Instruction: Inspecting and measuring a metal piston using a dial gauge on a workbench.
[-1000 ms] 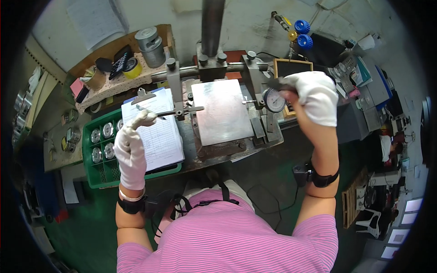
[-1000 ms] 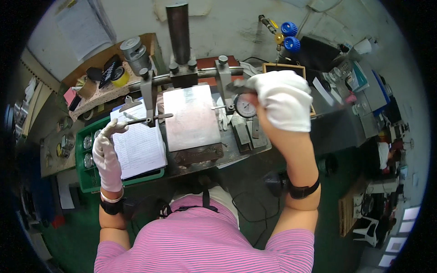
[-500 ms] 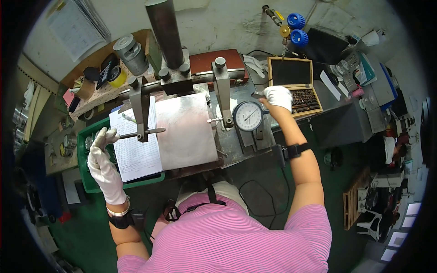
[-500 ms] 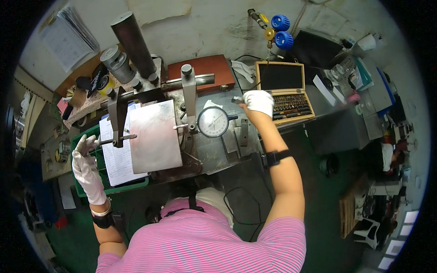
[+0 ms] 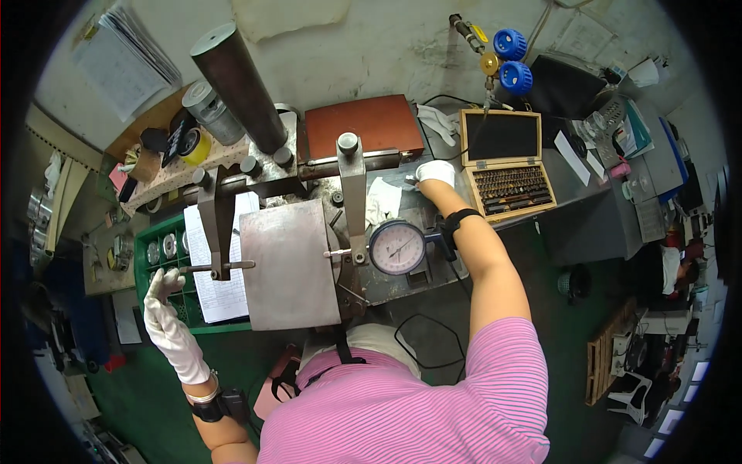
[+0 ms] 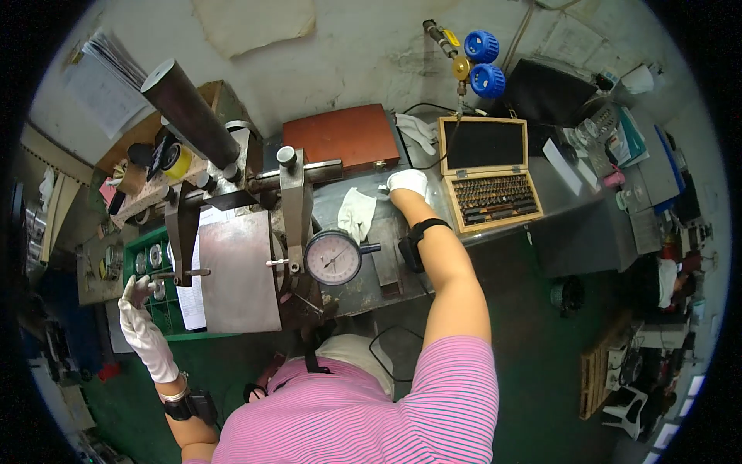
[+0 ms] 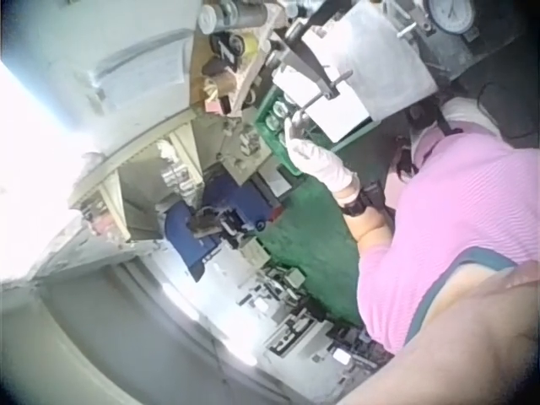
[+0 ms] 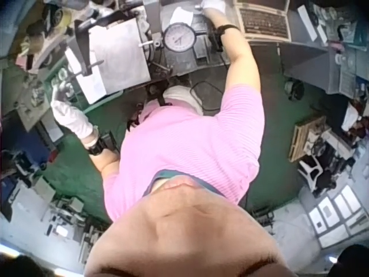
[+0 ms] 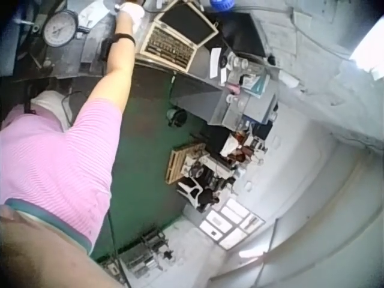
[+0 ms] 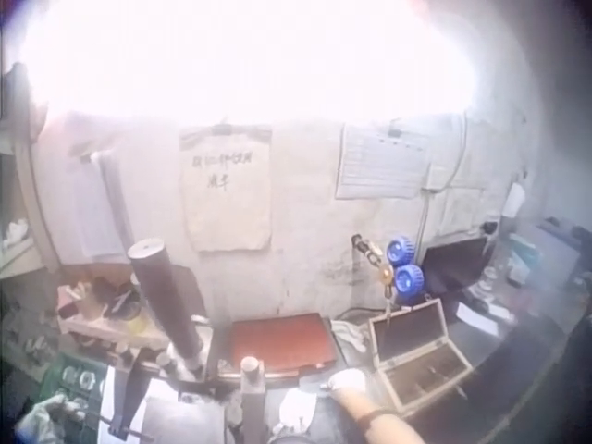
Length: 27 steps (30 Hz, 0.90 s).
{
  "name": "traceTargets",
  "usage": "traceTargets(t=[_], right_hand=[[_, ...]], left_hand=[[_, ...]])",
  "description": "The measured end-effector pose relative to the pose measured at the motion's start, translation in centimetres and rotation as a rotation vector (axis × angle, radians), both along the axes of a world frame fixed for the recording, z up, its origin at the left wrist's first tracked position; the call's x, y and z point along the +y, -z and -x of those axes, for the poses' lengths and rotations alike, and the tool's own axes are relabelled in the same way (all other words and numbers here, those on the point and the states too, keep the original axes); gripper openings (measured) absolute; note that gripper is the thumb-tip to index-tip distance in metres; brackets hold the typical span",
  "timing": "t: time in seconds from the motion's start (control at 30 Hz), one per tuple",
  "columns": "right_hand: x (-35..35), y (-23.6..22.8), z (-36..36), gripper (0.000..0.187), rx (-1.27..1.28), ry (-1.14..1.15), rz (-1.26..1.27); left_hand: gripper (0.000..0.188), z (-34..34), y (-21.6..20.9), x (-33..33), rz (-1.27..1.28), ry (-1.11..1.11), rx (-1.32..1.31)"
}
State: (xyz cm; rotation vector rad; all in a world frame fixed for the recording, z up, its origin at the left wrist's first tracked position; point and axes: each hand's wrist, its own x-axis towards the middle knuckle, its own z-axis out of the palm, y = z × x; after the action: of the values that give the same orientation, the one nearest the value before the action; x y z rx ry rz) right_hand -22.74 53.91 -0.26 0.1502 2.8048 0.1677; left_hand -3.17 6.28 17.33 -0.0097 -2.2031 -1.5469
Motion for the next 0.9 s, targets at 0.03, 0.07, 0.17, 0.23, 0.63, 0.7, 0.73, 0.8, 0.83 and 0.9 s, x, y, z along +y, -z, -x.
traceTargets(t=[0.03, 0.07, 0.17, 0.23, 0.63, 0.7, 0.73, 0.8, 0.83, 0.9], right_hand=[[-0.2, 0.7, 0.4, 0.021, 0.005, 0.013, -0.003], [-0.1, 1.3, 0.7, 0.026, 0.010, 0.028, -0.007], [-0.1, 2.0, 1.2, 0.024, -0.005, 0.038, -0.010], [-0.1, 2.4, 1.5, 0.024, -0.017, 0.056, -0.006], [-0.4, 2.9, 1.3, 0.039, -0.031, 0.116, -0.054], [2.7, 4.5, 0.7, 0.039, 0.072, 0.006, -0.051], [4.6, 5.1, 0.2, 0.039, 0.187, -0.030, -0.053], [2.9, 1.3, -0.8, 0.040, 0.333, 0.078, 0.004], [1.5, 0.9, -0.6, 0.040, 0.334, 0.064, 0.007], [16.2, 2.6, -10.2, 0.039, 0.159, -0.057, 0.037]], left_hand=[[0.055, -0.1, 0.1, -0.2, 0.000, 0.000, 0.001], [0.055, -0.1, 0.2, -0.3, -0.001, 0.001, 0.001], [0.055, -0.1, 0.0, -0.2, 0.028, -0.021, -0.007], [0.055, -0.1, 0.0, -0.2, 0.039, -0.026, -0.019], [0.044, -0.3, 0.0, -0.3, -0.020, -0.001, -0.024], [0.045, -0.1, 0.2, -0.7, -0.029, 0.039, -0.026], [0.051, 0.2, 0.4, -1.5, -0.011, 0.094, -0.026], [0.046, -1.2, 1.9, -3.9, -0.044, 0.090, -0.255], [0.039, -0.7, 1.2, -3.5, -0.002, 0.117, -0.273], [0.029, -1.4, 1.9, -5.1, 0.176, 0.125, -0.264]])
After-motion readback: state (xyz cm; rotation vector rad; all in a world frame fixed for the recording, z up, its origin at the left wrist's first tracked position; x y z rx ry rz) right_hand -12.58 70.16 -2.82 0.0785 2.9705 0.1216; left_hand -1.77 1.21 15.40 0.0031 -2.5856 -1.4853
